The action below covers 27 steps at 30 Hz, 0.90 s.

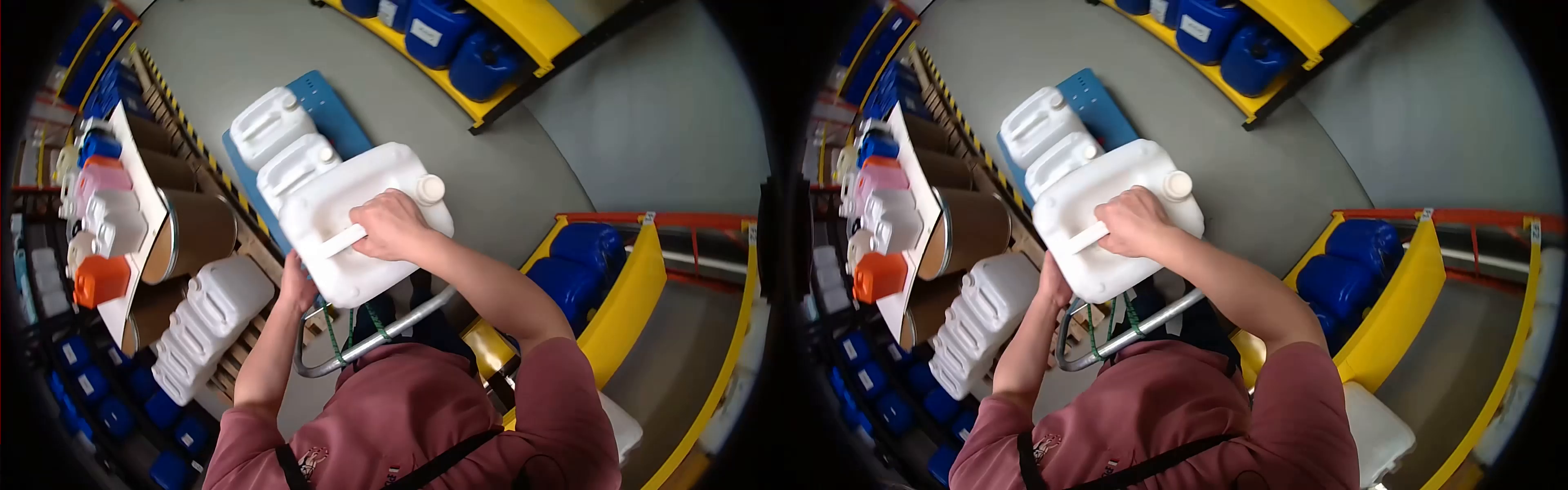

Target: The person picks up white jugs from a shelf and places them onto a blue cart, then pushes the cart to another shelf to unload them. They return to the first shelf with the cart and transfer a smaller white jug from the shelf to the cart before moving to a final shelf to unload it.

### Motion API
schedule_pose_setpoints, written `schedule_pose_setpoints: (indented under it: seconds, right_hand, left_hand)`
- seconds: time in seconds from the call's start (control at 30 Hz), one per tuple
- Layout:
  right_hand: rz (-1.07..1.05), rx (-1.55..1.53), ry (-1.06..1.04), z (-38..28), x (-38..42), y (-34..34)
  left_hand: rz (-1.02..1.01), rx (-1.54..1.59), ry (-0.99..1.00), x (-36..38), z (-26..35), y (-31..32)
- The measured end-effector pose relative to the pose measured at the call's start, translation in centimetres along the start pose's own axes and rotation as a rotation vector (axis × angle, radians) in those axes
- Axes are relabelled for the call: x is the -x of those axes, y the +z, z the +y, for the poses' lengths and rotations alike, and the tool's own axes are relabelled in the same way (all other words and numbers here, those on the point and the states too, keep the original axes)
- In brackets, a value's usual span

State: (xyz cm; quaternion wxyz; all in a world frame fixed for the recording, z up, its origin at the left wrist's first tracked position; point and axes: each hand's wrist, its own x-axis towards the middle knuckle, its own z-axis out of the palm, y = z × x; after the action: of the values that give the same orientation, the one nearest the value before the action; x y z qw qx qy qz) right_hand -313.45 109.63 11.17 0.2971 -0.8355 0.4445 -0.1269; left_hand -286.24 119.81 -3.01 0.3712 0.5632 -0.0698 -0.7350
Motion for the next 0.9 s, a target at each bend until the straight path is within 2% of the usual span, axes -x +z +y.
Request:
schedule_pose_setpoints:
  seconds: [0.03, 0.17, 0.37, 0.4, 0.57, 0.77, 0.9]
  right_hand:
    - [0.073, -0.007, 0.006, -0.1, 1.2, -2.2]
    - [0.279, -0.025, 0.025, -1.3, 7.8, -12.4]
    - [0.765, -0.010, -0.014, -1.1, 23.0, -24.5]
    - [0.803, 0.002, 0.016, -0.7, 25.9, -26.1]
    - [1.027, 0.115, 0.068, 1.7, 41.7, -31.9]
    - [1.065, 0.324, 0.337, 4.7, 57.7, -34.0]
    - [1.098, 0.411, 0.477, 5.9, 65.1, -34.1]
  left_hand:
    - [0.036, -0.092, 0.013, 1.4, 1.6, 2.2]
    - [-0.165, -0.161, 0.069, 7.5, 6.4, 11.7]
    - [-0.352, -0.325, 0.058, 16.2, 7.0, 28.2]
    - [-0.318, -0.368, 0.074, 17.5, 6.5, 31.5]
    - [-0.413, -0.616, 0.085, 18.4, 0.3, 43.6]
    - [-0.726, -0.832, -0.154, 17.5, -10.4, 57.0]
    - [-0.907, -0.908, -0.424, 16.6, -19.1, 64.8]
